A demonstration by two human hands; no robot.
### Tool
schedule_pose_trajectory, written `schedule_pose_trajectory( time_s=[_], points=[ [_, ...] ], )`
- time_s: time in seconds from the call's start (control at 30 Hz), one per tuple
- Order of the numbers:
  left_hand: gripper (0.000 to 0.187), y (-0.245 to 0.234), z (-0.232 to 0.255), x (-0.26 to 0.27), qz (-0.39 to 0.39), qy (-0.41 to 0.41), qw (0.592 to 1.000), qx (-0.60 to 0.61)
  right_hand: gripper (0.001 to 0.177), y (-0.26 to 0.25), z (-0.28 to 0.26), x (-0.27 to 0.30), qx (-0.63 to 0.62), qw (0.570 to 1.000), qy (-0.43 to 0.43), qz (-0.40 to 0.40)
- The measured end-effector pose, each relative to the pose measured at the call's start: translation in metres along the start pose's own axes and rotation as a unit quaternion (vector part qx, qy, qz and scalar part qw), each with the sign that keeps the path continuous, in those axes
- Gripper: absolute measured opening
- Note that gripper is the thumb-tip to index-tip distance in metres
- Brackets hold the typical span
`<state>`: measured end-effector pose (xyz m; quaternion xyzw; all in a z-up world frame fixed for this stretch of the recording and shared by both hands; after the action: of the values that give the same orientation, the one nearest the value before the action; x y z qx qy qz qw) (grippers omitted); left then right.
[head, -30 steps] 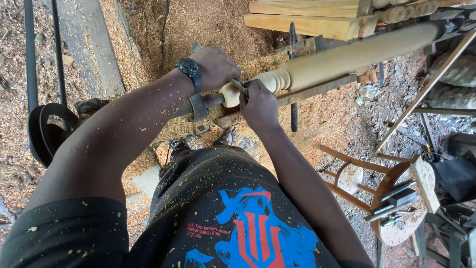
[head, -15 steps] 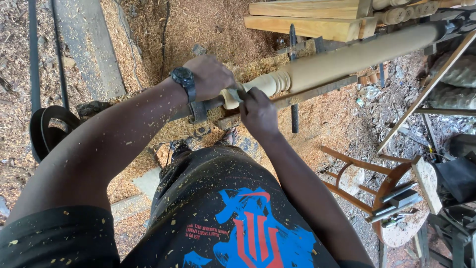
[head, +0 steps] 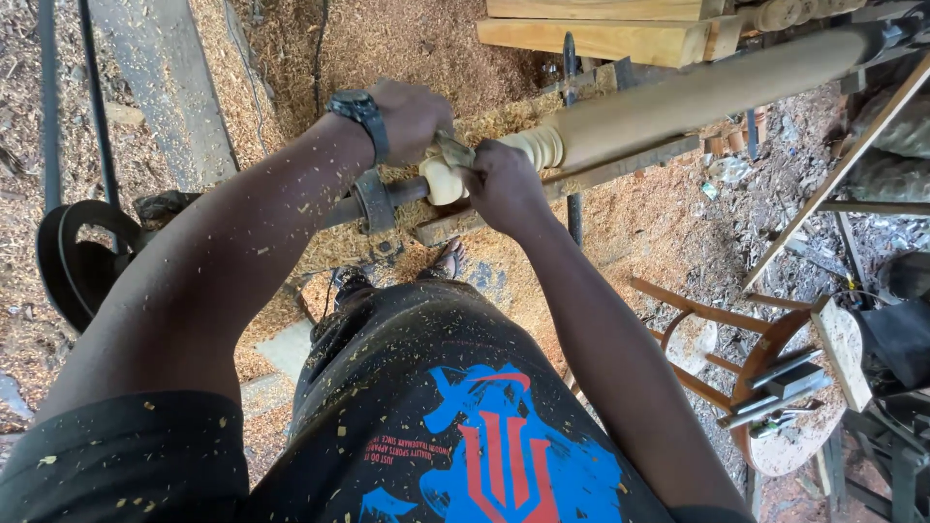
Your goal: Shaping and sanding a wooden furniture leg using a lathe and hand tools
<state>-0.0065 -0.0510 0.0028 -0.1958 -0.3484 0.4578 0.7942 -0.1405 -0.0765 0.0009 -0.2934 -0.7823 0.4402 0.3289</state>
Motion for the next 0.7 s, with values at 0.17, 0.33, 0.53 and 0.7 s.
schedule_pose_trajectory(
  time_s=[0.17, 0.33, 0.53, 0.7],
  points=[
    [0.035, 0.000, -0.011, 0.001, -0.010, -0.036, 0.998, 0.045, 0.026, -0.002, -0.008, -0.012, 0.001, 0.989, 0.100, -0.106],
    [0.022, 0.012, -0.033, -0.018, -0.005, -0.011, 0.998, 0.069, 0.039, -0.009, -0.017, -0.023, 0.008, 0.980, 0.117, -0.160],
    [0.007, 0.018, -0.038, -0.010, -0.012, -0.059, 0.994, 0.094, 0.025, -0.017, -0.039, -0.022, 0.046, 0.956, 0.154, -0.245],
    [0.013, 0.035, -0.063, -0.023, -0.007, -0.061, 0.997, 0.051, 0.013, -0.018, -0.040, -0.027, 0.062, 0.954, 0.144, -0.257]
  ],
)
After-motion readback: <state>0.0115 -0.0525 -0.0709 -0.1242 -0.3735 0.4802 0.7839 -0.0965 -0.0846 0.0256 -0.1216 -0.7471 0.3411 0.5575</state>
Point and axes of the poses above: each hand's wrist, its own x-axis away from the middle knuckle, its own y-axis out of the palm, z = x × y, the point moved 8 cm from there along -x, towards the middle knuckle, and after that the axes turned 10 degrees about y, right-handed, at the moved point
